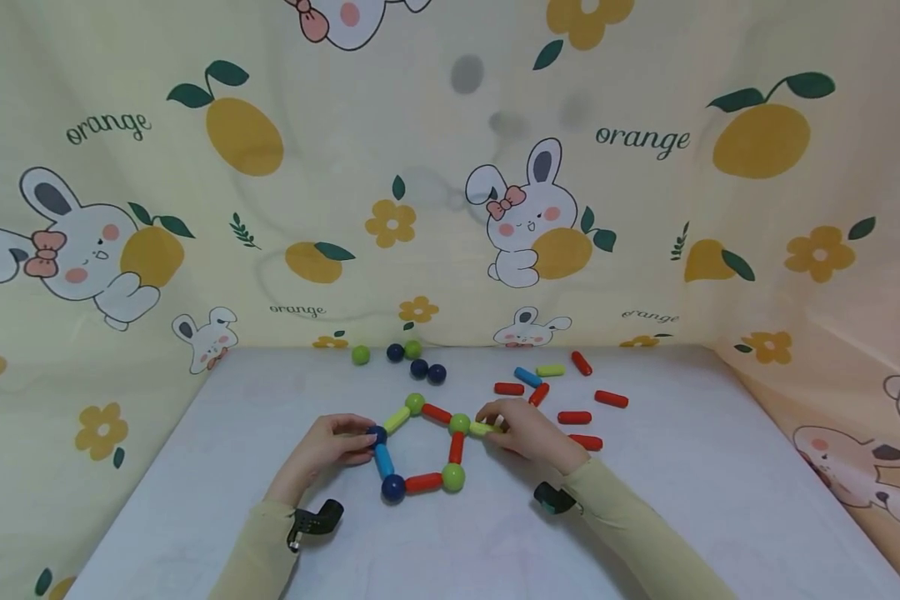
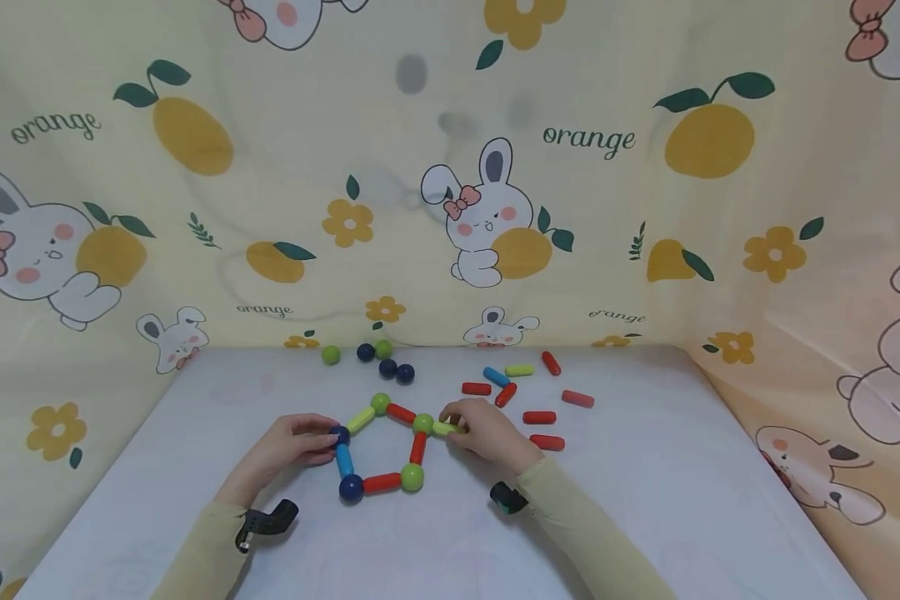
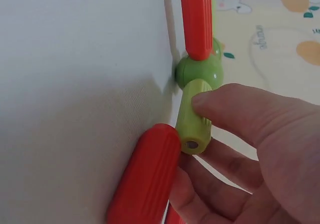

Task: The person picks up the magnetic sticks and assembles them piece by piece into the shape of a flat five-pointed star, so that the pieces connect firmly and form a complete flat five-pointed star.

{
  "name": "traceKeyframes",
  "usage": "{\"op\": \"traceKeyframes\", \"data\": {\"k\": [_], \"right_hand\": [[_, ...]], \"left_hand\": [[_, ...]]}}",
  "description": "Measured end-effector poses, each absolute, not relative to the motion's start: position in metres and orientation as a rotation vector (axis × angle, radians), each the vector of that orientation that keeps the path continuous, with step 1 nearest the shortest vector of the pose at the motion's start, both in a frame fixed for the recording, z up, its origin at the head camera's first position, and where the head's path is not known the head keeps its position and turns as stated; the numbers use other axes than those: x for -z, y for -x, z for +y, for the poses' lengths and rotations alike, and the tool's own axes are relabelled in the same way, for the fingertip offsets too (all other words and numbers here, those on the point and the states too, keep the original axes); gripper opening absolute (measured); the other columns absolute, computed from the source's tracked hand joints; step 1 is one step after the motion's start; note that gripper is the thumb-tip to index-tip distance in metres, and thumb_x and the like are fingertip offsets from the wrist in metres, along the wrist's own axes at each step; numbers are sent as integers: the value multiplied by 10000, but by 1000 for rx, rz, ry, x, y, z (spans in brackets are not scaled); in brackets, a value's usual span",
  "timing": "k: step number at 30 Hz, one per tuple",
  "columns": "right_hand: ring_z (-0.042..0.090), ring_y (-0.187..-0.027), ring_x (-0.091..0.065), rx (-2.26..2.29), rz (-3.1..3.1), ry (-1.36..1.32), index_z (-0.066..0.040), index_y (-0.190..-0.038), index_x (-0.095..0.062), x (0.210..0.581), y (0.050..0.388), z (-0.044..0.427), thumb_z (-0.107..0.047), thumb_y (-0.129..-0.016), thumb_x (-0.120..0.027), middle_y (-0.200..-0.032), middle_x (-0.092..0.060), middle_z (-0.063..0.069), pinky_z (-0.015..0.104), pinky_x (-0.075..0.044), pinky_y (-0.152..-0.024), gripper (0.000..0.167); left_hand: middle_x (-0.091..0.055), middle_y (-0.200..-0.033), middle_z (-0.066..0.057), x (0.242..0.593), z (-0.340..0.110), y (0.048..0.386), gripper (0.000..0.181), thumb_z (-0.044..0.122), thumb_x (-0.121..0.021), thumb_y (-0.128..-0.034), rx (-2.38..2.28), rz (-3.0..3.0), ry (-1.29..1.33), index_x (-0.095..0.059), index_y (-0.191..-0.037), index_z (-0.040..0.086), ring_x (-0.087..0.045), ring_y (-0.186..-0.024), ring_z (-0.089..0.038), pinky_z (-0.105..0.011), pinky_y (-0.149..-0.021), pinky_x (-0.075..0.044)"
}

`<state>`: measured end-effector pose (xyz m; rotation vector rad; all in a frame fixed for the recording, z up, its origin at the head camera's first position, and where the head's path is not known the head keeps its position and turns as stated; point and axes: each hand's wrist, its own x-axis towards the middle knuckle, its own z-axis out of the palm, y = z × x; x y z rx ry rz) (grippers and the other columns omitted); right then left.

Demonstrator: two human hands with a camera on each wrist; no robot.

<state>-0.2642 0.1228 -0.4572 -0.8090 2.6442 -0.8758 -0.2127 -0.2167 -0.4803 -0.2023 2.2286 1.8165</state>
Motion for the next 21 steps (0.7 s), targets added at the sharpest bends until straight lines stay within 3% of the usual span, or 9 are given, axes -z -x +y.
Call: {"op": "traceKeyframes", "data": {"k": [7,15,21], "right_hand": [[169,-851,-559,862,2665,694,-97,-1219,-614,452,256,134,-117,-776,-803,-956,-604,-10,290,-534,-726,482],[158,-831,-547,796,2709,603,-120,-1045,-677,453,251,151,-56,-775,-789,-871,-600,-35,308,-527,-735,300],[153,-854,-543,732,2745,630,-129,-1023,-697,448,241,165,-30,-758,-796,-905,-609,-65,337,-521,-792,299]], "left_hand": [[-654,-1073,-149,477,-216,211,340,96,-695,-876,-1798,2238,190,-621,-1192,-4,-677,-844,-234,-347,-744,-569],[-666,-1044,-126,475,-215,210,310,58,-680,-880,-1811,2254,182,-629,-1177,-11,-677,-832,-238,-367,-730,-572],[-666,-1035,-122,475,-214,210,312,63,-685,-876,-1811,2251,188,-630,-1175,-8,-678,-825,-234,-362,-727,-572]]}}
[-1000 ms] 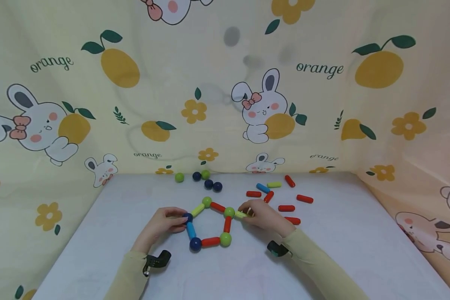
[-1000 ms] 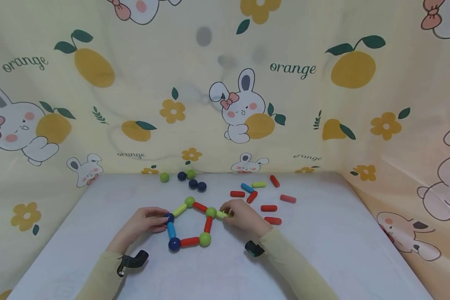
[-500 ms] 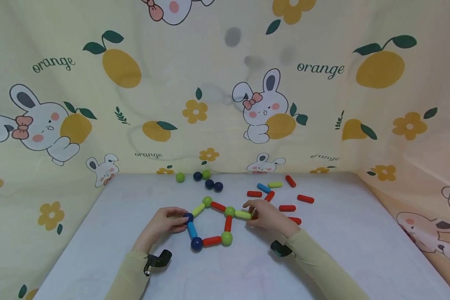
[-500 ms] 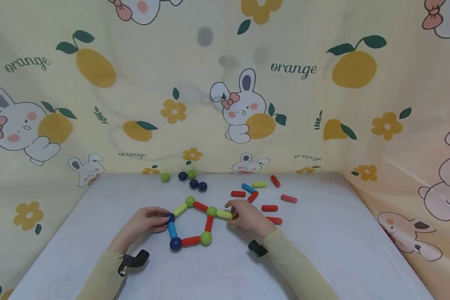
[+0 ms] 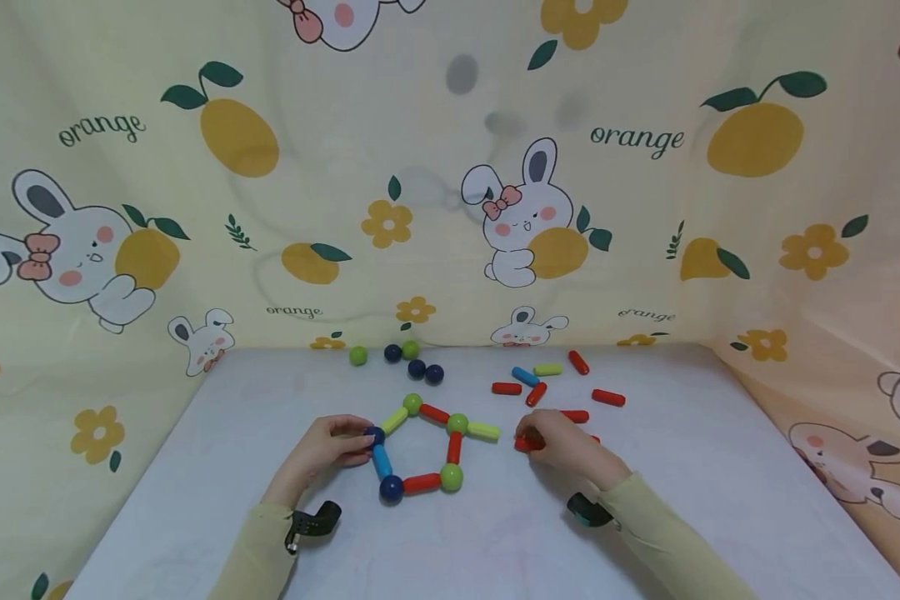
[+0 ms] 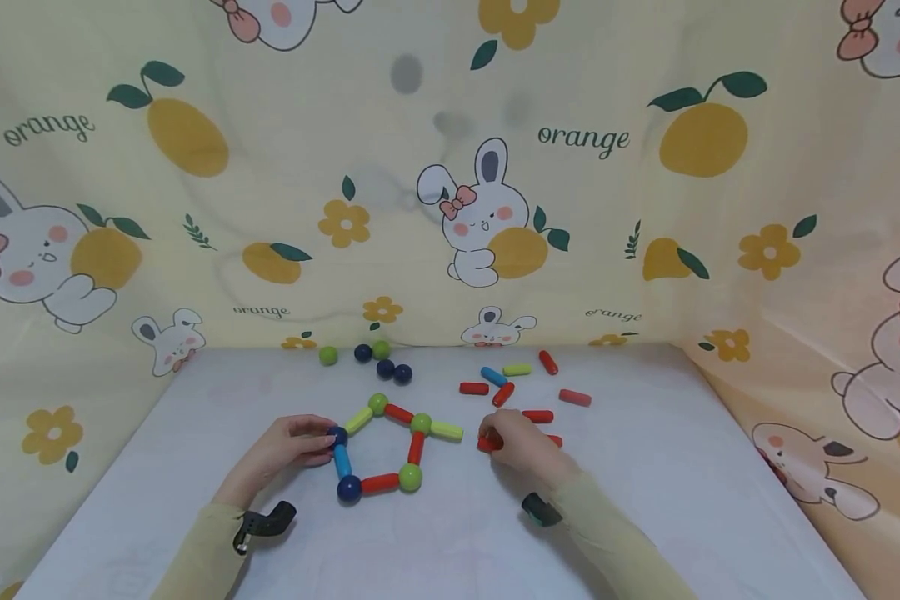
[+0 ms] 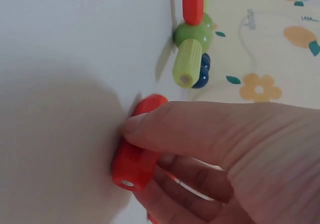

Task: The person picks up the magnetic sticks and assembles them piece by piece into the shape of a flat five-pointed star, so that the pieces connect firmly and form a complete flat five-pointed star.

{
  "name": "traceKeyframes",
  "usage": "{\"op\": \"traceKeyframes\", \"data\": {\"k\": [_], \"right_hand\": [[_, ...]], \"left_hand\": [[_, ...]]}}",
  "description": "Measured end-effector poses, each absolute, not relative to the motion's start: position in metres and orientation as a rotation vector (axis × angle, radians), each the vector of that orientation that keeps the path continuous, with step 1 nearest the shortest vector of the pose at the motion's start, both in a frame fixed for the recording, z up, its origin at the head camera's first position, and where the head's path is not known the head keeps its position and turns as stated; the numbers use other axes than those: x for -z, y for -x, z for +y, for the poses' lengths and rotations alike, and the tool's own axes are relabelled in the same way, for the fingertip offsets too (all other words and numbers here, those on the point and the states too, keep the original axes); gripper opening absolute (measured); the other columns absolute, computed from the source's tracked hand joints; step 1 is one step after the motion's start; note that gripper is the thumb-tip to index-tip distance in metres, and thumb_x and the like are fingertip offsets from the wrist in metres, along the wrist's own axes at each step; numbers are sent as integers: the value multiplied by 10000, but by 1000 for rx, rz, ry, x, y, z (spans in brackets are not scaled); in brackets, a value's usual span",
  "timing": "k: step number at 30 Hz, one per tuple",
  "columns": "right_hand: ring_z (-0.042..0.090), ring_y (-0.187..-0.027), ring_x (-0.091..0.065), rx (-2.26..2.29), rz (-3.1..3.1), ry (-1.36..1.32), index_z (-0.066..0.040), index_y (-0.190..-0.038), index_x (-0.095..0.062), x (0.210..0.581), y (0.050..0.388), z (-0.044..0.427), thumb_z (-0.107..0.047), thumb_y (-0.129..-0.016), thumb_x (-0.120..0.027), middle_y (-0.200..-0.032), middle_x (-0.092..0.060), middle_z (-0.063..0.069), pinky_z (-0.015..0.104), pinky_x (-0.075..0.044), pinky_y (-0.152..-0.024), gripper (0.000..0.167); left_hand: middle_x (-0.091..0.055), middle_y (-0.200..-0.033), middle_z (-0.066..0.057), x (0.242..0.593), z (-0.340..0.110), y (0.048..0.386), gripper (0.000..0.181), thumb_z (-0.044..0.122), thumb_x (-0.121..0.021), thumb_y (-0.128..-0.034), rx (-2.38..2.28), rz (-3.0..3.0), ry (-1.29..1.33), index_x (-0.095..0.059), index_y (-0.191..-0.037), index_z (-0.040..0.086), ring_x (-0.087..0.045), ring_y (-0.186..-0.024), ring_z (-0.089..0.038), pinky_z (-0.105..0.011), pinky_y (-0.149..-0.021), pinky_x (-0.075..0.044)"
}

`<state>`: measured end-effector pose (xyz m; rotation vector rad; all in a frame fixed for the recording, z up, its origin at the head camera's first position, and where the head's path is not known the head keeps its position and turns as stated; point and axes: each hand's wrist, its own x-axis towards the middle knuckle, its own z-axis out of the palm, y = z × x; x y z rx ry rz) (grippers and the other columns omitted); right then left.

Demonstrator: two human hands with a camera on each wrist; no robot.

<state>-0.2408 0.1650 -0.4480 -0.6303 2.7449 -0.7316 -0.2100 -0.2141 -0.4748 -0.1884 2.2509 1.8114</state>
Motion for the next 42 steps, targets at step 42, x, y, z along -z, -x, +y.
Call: {"op": "traceKeyframes", "data": {"k": [42], "right_hand": [[142,-888,-592,1134,2669,692,-78,-1147,-673,463,253,142,-124,-871,-710,-1026,-659,-6,294,-530,-795,283]], "left_hand": [[-662,-1050,-123,475,-212,211,307,53,-681,-876,-1810,2243,215,-632,-1176,3,-675,-819,-232,-367,-727,-572]]}}
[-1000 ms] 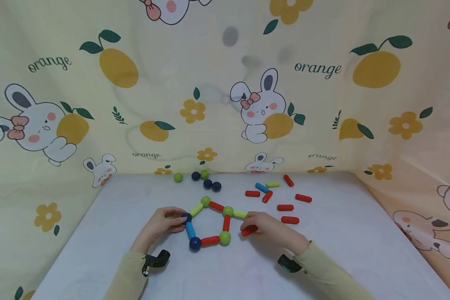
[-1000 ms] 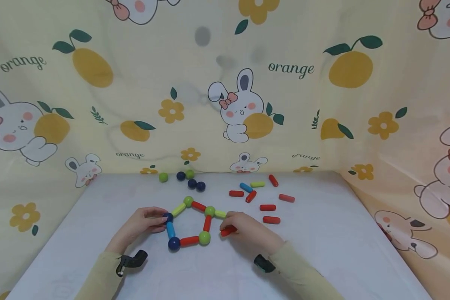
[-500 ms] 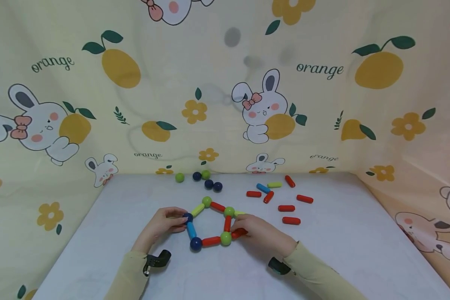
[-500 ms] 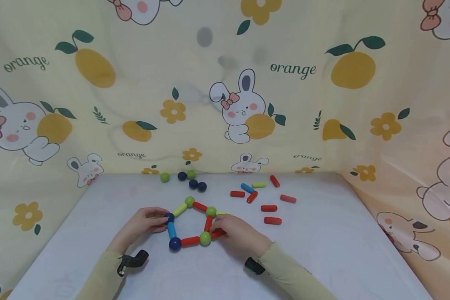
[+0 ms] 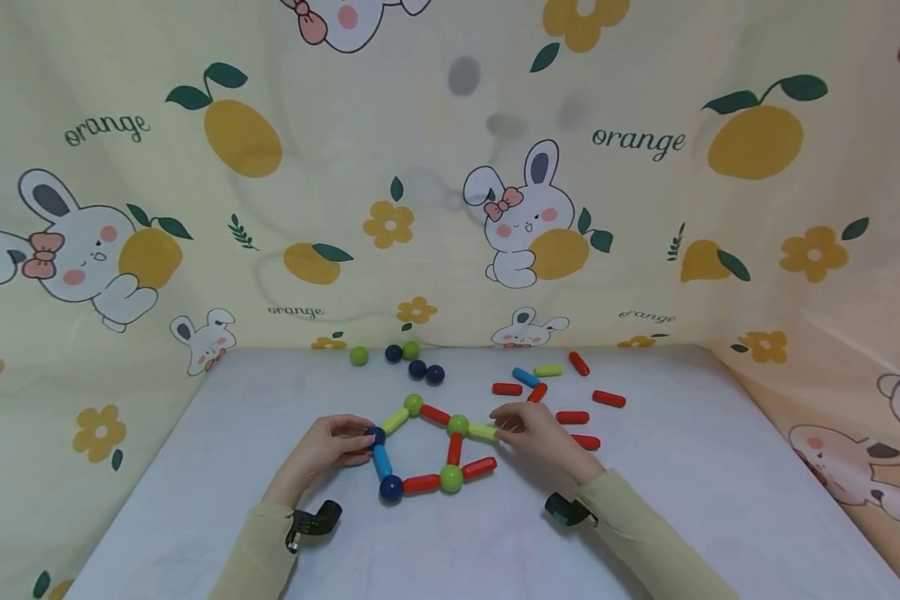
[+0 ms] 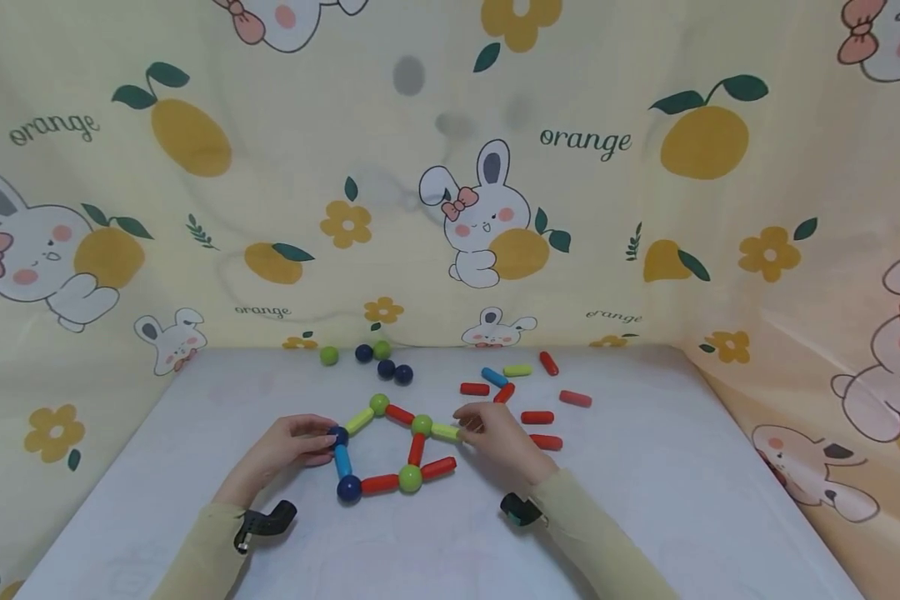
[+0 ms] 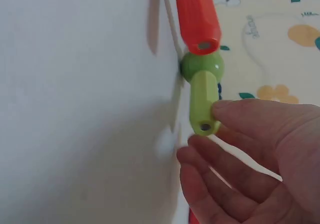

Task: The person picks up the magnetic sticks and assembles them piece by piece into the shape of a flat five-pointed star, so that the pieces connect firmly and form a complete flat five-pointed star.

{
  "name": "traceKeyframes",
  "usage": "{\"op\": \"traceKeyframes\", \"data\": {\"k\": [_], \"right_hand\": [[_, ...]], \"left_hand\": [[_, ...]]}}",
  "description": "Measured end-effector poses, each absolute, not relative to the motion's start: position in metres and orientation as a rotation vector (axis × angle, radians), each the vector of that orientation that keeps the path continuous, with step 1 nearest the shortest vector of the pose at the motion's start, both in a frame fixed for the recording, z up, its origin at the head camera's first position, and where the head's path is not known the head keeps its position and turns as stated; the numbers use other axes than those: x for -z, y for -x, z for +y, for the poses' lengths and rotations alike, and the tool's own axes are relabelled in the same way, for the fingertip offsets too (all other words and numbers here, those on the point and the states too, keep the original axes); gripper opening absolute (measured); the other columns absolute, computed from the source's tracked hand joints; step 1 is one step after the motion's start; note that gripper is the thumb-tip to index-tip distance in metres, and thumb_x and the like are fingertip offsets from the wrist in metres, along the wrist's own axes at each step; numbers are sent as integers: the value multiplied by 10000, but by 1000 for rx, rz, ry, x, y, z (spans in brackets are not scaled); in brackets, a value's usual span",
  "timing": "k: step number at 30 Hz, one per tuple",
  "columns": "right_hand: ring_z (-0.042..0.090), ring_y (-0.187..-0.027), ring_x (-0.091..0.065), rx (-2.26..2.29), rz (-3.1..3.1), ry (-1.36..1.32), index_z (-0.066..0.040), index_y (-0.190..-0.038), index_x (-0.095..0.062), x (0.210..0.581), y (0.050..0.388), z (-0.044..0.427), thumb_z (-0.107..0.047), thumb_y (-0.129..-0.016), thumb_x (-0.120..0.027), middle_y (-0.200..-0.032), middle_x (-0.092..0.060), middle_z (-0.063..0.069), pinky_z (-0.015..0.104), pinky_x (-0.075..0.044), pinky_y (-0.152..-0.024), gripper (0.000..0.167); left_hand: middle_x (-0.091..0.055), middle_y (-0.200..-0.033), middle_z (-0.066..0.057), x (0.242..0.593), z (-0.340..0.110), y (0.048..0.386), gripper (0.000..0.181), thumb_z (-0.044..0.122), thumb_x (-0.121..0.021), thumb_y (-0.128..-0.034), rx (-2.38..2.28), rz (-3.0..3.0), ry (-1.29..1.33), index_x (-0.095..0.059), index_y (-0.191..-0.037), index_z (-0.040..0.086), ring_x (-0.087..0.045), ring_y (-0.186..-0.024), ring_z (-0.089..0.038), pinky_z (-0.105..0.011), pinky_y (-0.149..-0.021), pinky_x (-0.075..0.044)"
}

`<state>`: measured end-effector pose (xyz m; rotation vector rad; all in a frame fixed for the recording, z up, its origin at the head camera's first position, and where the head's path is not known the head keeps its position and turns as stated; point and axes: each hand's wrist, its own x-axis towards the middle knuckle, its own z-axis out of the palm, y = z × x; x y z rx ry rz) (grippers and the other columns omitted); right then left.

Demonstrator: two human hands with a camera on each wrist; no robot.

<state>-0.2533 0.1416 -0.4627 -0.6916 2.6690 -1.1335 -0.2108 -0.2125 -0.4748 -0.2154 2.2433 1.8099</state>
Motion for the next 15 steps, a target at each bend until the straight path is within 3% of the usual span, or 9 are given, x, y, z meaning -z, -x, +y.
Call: {"op": "traceKeyframes", "data": {"k": [7,15], "right_hand": [[140,-816,-582,1121,2599,721,-108,-1078,-708,466,251,139,-157,-853,-732,-927,-657,-61,295,-515,-762,232],[134,-865,-587,1111,2583,705,-129,-1135,-680,461,245,144,-199,-877,-710,-954,-646,-79,294,-518,-775,269]], "left_hand": [[-653,-1056,-138,478,-214,211,310,67,-685,-877,-1828,2224,208,-626,-1173,-5,-673,-830,-231,-361,-741,-570],[-649,-1068,-147,480,-215,212,306,80,-685,-880,-1833,2217,195,-626,-1170,2,-674,-837,-235,-356,-751,-567]]}}
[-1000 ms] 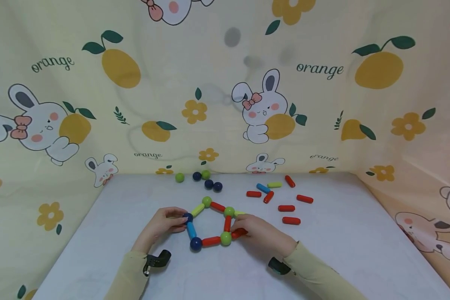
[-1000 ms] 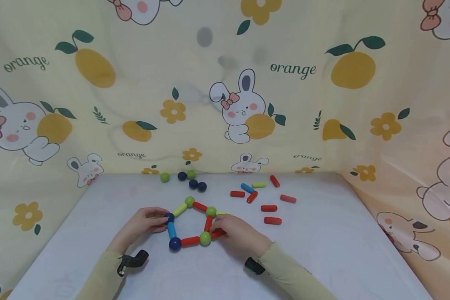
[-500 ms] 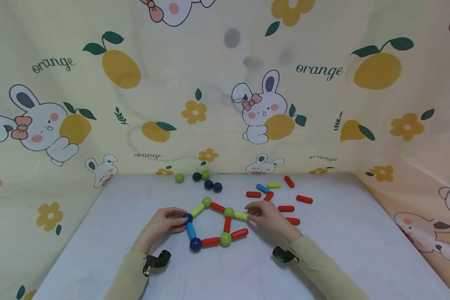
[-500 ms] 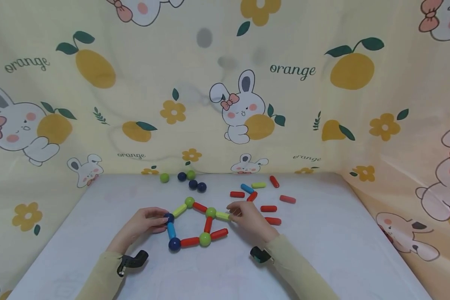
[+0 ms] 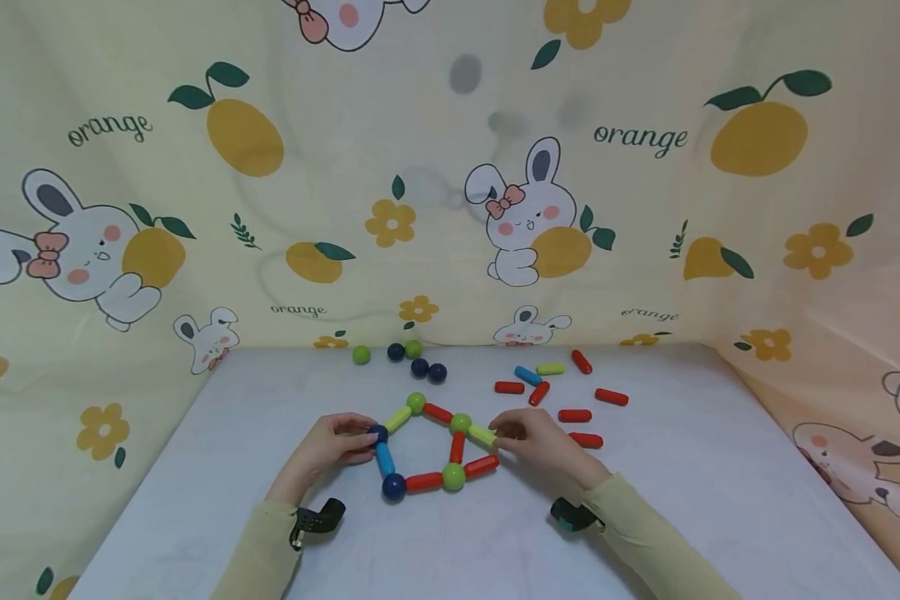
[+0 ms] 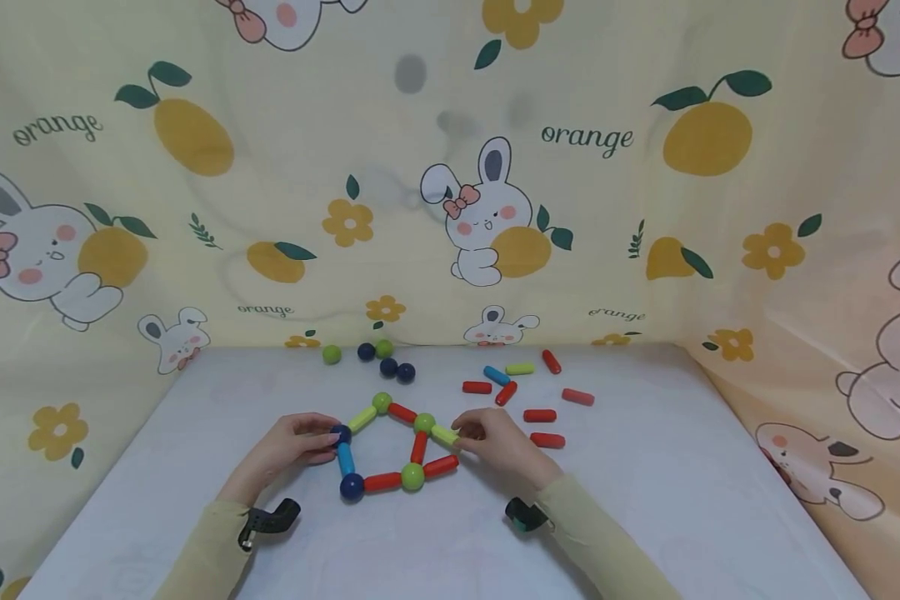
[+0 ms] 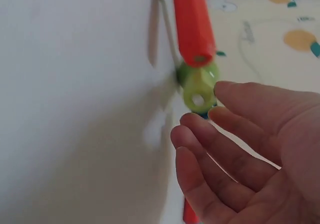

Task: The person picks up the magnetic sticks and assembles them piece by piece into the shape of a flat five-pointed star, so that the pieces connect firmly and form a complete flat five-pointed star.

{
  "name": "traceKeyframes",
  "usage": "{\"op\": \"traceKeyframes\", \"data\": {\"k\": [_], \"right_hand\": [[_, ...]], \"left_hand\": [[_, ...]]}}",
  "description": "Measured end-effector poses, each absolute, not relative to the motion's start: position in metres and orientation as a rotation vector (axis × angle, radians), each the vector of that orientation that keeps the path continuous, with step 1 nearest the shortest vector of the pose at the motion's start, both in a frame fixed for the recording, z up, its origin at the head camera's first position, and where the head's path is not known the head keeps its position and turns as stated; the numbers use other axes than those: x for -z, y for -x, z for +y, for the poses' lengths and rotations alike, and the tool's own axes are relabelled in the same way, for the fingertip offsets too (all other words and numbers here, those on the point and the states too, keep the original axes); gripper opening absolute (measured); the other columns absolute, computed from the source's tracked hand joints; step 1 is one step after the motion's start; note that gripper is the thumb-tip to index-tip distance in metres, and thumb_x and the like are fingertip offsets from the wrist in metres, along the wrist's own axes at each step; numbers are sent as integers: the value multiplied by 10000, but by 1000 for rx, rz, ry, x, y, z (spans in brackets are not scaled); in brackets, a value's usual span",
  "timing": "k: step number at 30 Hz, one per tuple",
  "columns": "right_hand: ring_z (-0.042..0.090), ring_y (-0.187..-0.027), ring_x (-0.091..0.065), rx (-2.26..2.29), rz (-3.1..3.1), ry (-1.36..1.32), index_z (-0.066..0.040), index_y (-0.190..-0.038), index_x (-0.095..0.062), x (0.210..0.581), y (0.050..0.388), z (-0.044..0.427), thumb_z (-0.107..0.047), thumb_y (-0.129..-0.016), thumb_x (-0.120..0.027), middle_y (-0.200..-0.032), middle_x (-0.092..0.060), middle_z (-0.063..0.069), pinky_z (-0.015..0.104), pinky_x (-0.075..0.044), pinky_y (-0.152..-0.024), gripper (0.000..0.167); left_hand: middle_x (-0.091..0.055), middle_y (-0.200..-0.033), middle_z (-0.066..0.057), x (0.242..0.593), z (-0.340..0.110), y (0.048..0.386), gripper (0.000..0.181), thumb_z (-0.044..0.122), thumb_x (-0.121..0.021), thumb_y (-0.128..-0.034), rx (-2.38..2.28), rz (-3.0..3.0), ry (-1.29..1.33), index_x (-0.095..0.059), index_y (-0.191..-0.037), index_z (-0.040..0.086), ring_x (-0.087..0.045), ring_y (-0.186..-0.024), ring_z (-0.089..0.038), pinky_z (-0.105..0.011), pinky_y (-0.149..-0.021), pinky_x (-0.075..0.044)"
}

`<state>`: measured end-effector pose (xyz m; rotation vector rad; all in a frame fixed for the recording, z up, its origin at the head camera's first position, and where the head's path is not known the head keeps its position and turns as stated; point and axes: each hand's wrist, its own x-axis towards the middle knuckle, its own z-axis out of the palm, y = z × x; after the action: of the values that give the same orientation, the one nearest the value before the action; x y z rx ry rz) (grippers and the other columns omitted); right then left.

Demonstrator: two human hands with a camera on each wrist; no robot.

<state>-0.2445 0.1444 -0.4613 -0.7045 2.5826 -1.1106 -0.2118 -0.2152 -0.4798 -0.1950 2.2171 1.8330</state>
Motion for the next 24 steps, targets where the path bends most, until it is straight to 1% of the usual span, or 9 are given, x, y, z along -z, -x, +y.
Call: {"op": "traceKeyframes", "data": {"k": [4,8,12,14,17,20,24], "right_hand": [[149,-893,-595,1137,2638,699,-97,-1146,-670,452,246,162,-172,-894,-687,-962,-654,-58,318,-516,-795,264],[181,-916,-610,1149,2713,722,-48,-1155,-656,442,252,187,-120,-895,-675,-1005,-673,34,358,-529,-809,271],[217,-948,-606,1122,2754,644,-36,-1183,-635,439,255,214,-109,-888,-680,-1048,-665,81,393,-529,-827,307],[230,-946,-601,1094,2769,620,-22,-1182,-630,440,256,225,-115,-884,-685,-1039,-661,78,386,-532,-815,316],[238,-939,-598,1071,2779,586,-13,-1172,-633,442,256,237,-131,-880,-693,-1029,-655,72,343,-535,-785,320],[253,-945,-598,1083,2767,578,-2,-1175,-627,445,257,244,-132,-888,-682,-1048,-649,93,321,-536,-769,319],[249,-961,-581,1105,2740,548,-31,-1194,-621,446,263,245,-151,-908,-659,-1063,-641,68,330,-528,-780,313]], "left_hand": [[-656,-1056,-132,479,-214,212,300,81,-680,-885,-1829,2228,191,-628,-1170,4,-674,-836,-232,-360,-746,-569],[-654,-1060,-136,479,-214,212,304,84,-679,-887,-1821,2232,200,-623,-1175,5,-673,-838,-234,-355,-742,-569],[-647,-1076,-151,479,-215,210,314,86,-679,-887,-1816,2232,201,-615,-1182,-3,-673,-839,-240,-354,-744,-569],[-648,-1074,-151,479,-216,210,314,86,-679,-886,-1817,2232,200,-617,-1180,-4,-673,-834,-239,-354,-742,-569],[-650,-1070,-144,479,-217,209,311,88,-681,-886,-1814,2232,195,-618,-1177,-2,-673,-835,-236,-354,-744,-569],[-649,-1057,-149,478,-218,209,314,84,-692,-876,-1801,2230,168,-617,-1165,-12,-674,-836,-241,-360,-741,-570],[-653,-1012,-145,474,-218,205,301,80,-718,-851,-1761,2231,146,-626,-1123,-11,-672,-819,-241,-361,-726,-573]]}}
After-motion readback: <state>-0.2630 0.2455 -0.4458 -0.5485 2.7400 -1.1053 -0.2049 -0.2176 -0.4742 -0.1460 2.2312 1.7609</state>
